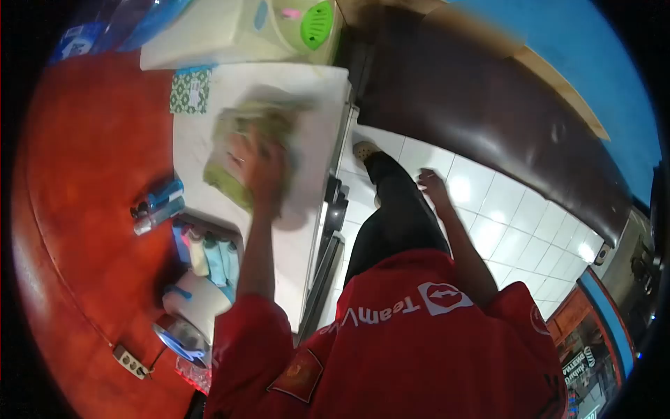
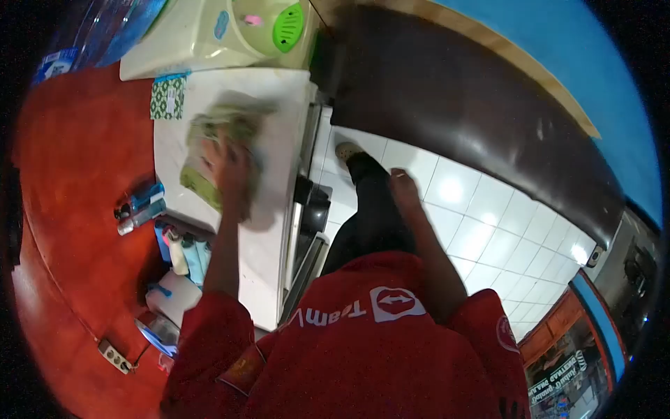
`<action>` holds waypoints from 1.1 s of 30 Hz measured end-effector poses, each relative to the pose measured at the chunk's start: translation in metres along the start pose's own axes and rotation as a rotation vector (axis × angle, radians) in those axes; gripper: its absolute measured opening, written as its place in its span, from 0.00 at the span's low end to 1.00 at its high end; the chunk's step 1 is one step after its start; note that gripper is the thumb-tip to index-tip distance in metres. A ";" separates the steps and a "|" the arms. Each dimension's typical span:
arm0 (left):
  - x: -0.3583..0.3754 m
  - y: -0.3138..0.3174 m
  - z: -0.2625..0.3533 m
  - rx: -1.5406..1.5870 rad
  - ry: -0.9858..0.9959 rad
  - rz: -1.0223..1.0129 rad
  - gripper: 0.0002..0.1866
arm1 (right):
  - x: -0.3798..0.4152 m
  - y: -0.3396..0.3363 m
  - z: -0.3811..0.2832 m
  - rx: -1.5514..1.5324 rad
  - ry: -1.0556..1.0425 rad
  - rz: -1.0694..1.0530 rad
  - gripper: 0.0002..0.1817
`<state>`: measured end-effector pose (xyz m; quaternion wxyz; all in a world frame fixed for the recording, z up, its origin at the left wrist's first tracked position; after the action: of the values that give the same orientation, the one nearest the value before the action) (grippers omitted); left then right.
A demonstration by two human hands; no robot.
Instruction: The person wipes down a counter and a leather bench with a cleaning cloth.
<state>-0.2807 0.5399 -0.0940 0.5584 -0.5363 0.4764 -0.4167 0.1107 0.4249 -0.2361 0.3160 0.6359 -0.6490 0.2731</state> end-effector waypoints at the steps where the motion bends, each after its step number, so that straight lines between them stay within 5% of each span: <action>1: -0.011 0.007 -0.018 0.001 -0.186 0.011 0.34 | 0.015 -0.023 0.001 -0.056 -0.040 0.083 0.19; 2: -0.021 0.014 -0.036 0.009 -0.371 0.024 0.34 | 0.031 -0.046 0.001 -0.109 -0.084 0.164 0.19; 6: 0.044 0.035 0.010 -0.112 -0.180 0.023 0.33 | 0.094 -0.084 -0.022 0.308 -0.373 0.438 0.17; 9: 0.080 -0.021 0.069 0.203 -0.169 -0.037 0.29 | 0.104 0.031 -0.085 0.386 -0.978 0.059 0.20; 10: 0.076 -0.024 0.057 0.468 -0.218 -0.078 0.28 | 0.109 0.079 -0.111 0.437 -1.106 -0.135 0.22; 11: 0.074 -0.024 0.034 0.469 -0.228 -0.068 0.28 | 0.120 0.121 -0.136 0.383 -1.005 -0.341 0.22; 12: 0.075 -0.019 0.007 0.890 -0.313 -0.094 0.28 | 0.116 0.156 -0.148 0.401 -1.247 -0.436 0.23; 13: 0.081 -0.016 -0.011 1.307 -0.391 -0.125 0.29 | 0.087 0.195 -0.141 0.498 -1.242 -0.576 0.25; 15: 0.109 -0.053 -0.014 0.772 -0.119 -0.098 0.28 | 0.033 0.248 -0.135 1.068 -1.215 -0.763 0.27; 16: 0.131 -0.038 -0.036 0.679 -0.186 -0.358 0.26 | 0.025 0.260 -0.144 1.249 -1.289 -0.810 0.27; 18: 0.169 -0.027 -0.050 0.361 0.069 -0.200 0.29 | 0.017 0.267 -0.165 1.072 -0.856 -0.977 0.27; 19: 0.177 -0.032 -0.049 0.248 0.045 -0.203 0.31 | 0.012 0.263 -0.169 1.002 -0.717 -1.011 0.27; 21: 0.192 -0.042 -0.046 0.344 -0.122 -0.129 0.30 | 0.002 0.258 -0.169 1.248 -1.430 -0.630 0.26; 23: 0.202 -0.055 -0.041 0.314 -0.197 -0.042 0.30 | -0.020 0.247 -0.186 1.236 -1.413 -0.478 0.25; 25: 0.219 -0.057 -0.048 0.221 -0.207 -0.059 0.32 | -0.050 0.236 -0.216 1.018 -1.338 0.036 0.27; 28: 0.245 -0.044 -0.055 0.598 -0.609 -0.379 0.30 | -0.051 0.235 -0.234 1.002 -1.179 0.076 0.26; 30: 0.258 -0.032 -0.054 0.403 -0.413 -0.276 0.31 | -0.033 0.257 -0.188 0.960 -1.348 0.207 0.24; 32: 0.252 -0.034 -0.033 0.306 -0.403 -0.262 0.32 | -0.005 0.271 -0.134 0.812 -1.473 -0.054 0.22; 33: 0.248 -0.041 -0.026 0.490 -0.556 -0.170 0.33 | 0.016 0.265 -0.118 0.771 -1.523 -0.271 0.23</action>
<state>-0.2547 0.2892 -0.0733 0.7416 -0.5170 0.1467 -0.4015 -0.1459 0.5152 -0.1348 -0.4129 0.7804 -0.4649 -0.0664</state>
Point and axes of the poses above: each hand's wrist, its own x-axis away from the middle knuckle, its own y-axis out of the palm, z = x × y, the point moved 2 cm from there along -x, towards the middle knuckle, and after that the axes turned 10 degrees about -x, right-handed, at the moved point
